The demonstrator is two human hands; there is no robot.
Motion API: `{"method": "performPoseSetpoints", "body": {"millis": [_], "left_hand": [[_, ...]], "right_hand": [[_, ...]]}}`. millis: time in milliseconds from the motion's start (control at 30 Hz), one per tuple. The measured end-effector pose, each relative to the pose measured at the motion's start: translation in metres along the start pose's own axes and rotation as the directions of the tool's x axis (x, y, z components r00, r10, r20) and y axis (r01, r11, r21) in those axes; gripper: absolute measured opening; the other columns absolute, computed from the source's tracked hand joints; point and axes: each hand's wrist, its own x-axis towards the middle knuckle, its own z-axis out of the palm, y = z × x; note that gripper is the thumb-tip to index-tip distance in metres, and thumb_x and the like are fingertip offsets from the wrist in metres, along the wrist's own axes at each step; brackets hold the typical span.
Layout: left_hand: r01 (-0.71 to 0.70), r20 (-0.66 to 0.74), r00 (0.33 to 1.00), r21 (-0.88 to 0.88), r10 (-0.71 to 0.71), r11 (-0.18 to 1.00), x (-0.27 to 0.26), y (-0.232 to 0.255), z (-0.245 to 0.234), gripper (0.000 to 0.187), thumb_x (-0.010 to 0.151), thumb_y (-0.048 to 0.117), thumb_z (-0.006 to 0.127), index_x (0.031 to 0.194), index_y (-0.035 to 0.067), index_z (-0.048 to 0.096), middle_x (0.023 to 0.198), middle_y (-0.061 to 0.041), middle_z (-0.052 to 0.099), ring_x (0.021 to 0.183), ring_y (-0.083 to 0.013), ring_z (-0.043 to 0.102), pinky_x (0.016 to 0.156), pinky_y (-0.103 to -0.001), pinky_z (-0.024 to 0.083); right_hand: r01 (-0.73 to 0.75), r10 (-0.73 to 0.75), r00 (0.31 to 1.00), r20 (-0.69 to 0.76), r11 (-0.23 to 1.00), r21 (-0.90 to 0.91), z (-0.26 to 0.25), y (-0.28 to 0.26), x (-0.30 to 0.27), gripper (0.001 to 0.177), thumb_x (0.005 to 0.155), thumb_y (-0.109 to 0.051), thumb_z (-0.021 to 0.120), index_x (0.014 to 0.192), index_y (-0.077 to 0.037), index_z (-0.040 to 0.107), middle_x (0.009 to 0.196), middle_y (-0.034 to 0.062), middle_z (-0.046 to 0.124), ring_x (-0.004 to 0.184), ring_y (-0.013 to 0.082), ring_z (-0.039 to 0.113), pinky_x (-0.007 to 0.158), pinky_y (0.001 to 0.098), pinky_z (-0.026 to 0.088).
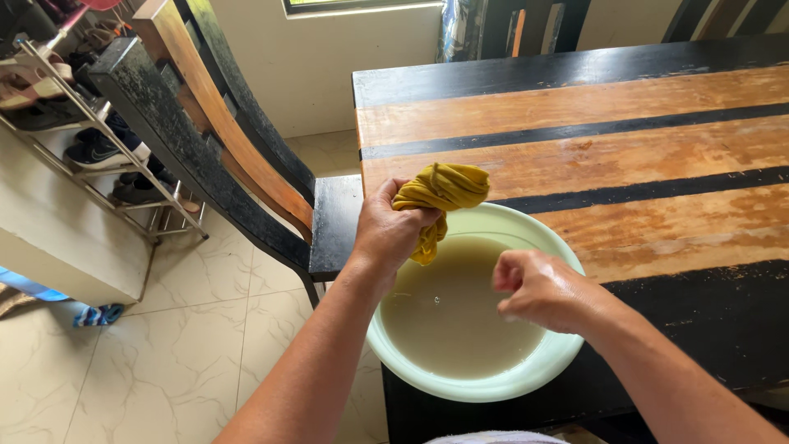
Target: The person wipes a wooden chair with a yellow cloth, then rinses and wrings the cloth in a basin of water. They fold the cloth and continue wiping the chair's seat and backrest.
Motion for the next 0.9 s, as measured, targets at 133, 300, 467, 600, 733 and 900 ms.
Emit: {"method": "performPoseSetpoints", "body": {"millis": [133,300,467,600,733,900], "left_hand": [[0.066,0.03,0.997,0.034,-0.067,0.997,-0.003,-0.002,0.005,0.028,0.083,0.007,0.075,0.108,0.004,0.062,0.09,-0.009,0.074,0.08,-0.0175,0.072,0.073,-0.034,0.06],[0.081,0.057,0.995,0.062,-0.085,0.995,-0.008,-0.007,0.011,0.029,0.082,0.007,0.076,0.109,0.005,0.065,0.092,-0.007,0.074,0.082,-0.0155,0.072,0.075,-0.032,0.06],[0.125,0.113,0.985,0.069,-0.133,0.99,-0.012,-0.008,0.01,0.029,0.082,0.007,0.076,0.109,0.004,0.064,0.092,-0.01,0.074,0.081,-0.017,0.072,0.073,-0.033,0.059],[0.137,0.209,0.967,0.068,-0.149,0.988,-0.017,-0.008,0.005,0.03,0.082,0.007,0.075,0.109,0.004,0.063,0.094,-0.009,0.074,0.083,-0.0165,0.072,0.074,-0.033,0.059],[0.184,0.278,0.938,0.111,-0.208,0.977,-0.021,-0.012,0.003,0.033,0.081,0.007,0.075,0.111,0.005,0.063,0.095,-0.01,0.074,0.083,-0.0181,0.072,0.072,-0.035,0.06],[0.134,0.379,0.903,0.194,-0.2,0.972,-0.033,-0.019,0.015,0.035,0.079,0.008,0.076,0.112,0.004,0.065,0.095,-0.01,0.076,0.084,-0.0174,0.074,0.074,-0.034,0.061]], "right_hand": [[-0.109,0.107,0.994,0.02,0.985,0.137,-0.003,0.0,-0.004,0.042,0.084,-0.006,0.066,0.125,0.004,0.064,0.124,0.0258,0.073,0.117,0.0327,0.067,0.098,0.043,0.056],[0.151,-0.138,0.986,-0.094,0.977,0.151,-0.002,0.01,-0.002,0.077,0.07,0.0,0.076,0.143,-0.018,0.058,0.141,0.0127,0.06,0.13,0.0212,0.052,0.104,0.036,0.043],[0.098,-0.022,0.984,-0.176,0.897,0.432,0.002,0.012,-0.013,0.039,0.08,0.001,0.056,0.117,-0.006,0.067,0.121,0.0104,0.076,0.119,0.0181,0.071,0.102,0.0329,0.055],[0.358,-0.146,0.907,-0.396,0.762,0.54,0.02,0.023,-0.025,0.028,0.075,0.009,0.044,0.093,0.001,0.064,0.116,0.0139,0.079,0.115,0.0152,0.072,0.098,0.0315,0.054],[0.238,0.129,0.898,-0.422,0.664,0.709,0.043,0.035,-0.046,0.025,0.082,0.015,0.043,0.098,0.003,0.058,0.097,0.0282,0.079,0.075,0.0281,0.064,0.067,0.0457,0.053],[0.263,0.282,0.843,-0.459,0.529,0.807,0.056,0.016,-0.094,0.017,0.083,0.007,0.049,0.093,-0.002,0.059,0.097,0.014,0.076,0.081,0.0189,0.072,0.082,0.0337,0.063]]}}
